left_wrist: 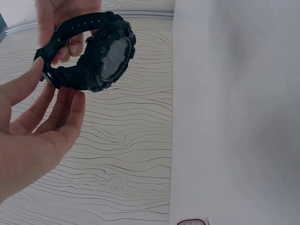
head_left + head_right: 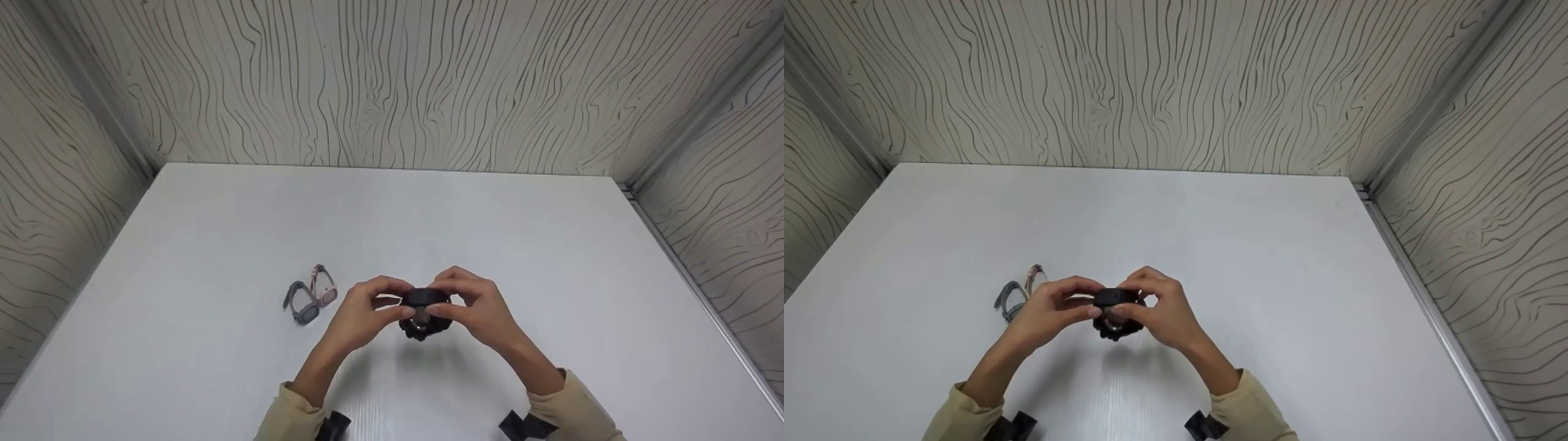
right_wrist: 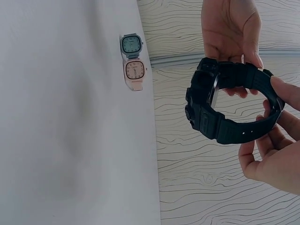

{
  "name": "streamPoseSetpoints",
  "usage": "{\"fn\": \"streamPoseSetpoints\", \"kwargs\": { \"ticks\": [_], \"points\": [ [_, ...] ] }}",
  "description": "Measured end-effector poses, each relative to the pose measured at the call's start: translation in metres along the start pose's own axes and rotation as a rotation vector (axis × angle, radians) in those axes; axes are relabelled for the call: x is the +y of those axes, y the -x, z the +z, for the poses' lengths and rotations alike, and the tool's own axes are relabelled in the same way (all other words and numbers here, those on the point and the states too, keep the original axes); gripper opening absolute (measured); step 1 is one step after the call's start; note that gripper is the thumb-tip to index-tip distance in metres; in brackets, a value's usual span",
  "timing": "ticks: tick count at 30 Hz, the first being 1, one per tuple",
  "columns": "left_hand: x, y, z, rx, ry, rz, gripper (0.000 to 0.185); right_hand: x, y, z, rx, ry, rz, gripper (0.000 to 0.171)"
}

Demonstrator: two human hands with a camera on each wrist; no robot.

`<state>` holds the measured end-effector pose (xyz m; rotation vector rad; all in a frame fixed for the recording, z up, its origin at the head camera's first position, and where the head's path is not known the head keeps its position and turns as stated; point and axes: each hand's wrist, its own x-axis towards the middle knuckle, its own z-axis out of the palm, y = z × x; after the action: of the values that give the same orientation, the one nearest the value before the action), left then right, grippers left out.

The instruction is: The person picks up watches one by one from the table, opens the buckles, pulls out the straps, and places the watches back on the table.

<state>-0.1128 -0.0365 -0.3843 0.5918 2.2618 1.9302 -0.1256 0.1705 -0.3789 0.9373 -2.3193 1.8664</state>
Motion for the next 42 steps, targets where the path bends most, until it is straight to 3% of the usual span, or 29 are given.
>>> {"fn": "streamPoseSetpoints", "kwargs": {
  "ticks": [6,15,27,31,42],
  "points": [
    [0.000,0.001,0.001,0.002,-0.015,0.008,0.032,0.000,0.001,0.001,-0.016,-0.022,-0.006,0.017],
    [-0.003,0.001,0.004,0.065,-0.066,0.052,0.027,-0.001,0.001,0.001,-0.031,-0.013,0.030,0.019],
    [-0.001,0.003,0.004,0.136,-0.100,0.059,0.029,-0.031,-0.003,0.004,-0.026,0.122,0.008,0.020],
    [0.000,0.004,0.004,0.141,-0.099,0.046,0.029,-0.028,-0.003,0.003,-0.026,0.101,-0.023,0.021],
    [0.001,0.006,0.003,0.144,-0.073,0.011,0.030,-0.002,-0.001,-0.003,-0.011,0.011,-0.005,0.023]
  ]
}}
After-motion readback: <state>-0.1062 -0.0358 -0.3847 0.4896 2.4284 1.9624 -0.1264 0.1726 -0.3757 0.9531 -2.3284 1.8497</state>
